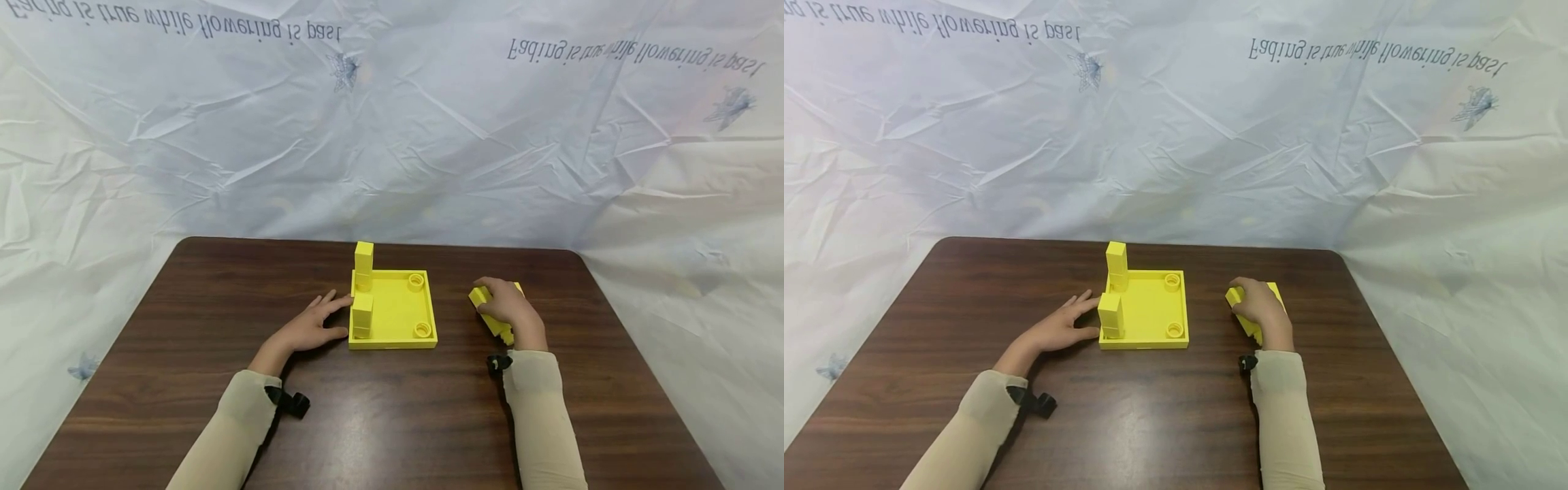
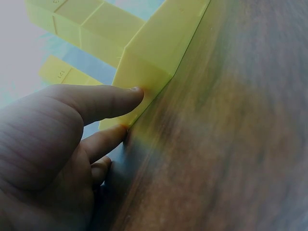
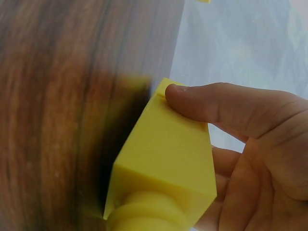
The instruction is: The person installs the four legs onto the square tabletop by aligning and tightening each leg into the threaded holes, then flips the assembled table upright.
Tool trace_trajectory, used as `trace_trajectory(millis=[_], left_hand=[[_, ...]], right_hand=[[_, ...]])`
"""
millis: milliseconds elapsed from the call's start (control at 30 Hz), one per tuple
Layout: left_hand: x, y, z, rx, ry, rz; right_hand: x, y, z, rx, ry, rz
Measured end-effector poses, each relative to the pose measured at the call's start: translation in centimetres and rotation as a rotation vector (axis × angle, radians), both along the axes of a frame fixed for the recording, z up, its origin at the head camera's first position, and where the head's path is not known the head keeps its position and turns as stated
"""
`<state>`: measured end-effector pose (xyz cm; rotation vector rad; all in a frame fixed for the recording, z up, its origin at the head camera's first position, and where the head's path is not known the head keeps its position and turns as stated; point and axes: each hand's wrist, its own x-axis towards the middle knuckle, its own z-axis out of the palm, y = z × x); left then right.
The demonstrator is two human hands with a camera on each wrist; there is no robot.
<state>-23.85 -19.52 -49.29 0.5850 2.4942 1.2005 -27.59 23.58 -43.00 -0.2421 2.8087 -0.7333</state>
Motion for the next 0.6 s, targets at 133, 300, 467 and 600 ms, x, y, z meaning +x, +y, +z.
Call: trace_trajectory(millis=[133, 300, 467, 600], left_hand=[[-0.03, -0.03, -0.05, -0.003, -0.003, 0.002], [0.0, 0.01, 0.05, -0.007, -0.002, 0.003], [0.05, 0.07, 0.14, -0.007, 0.0, 0.002], [0.06, 0.06, 0.07, -0.01, 0.004, 0.001]], right_hand=[[-0.07, 0.01, 0.14, 0.003, 0.0, 0.002], [0.04, -0.17, 0.65, 0.003, 0.013, 0.017], [0.15, -0.26, 0.9, -0.009, 0.012, 0.017], [0.21, -0.3, 0.98, -0.007, 0.014, 0.022]])
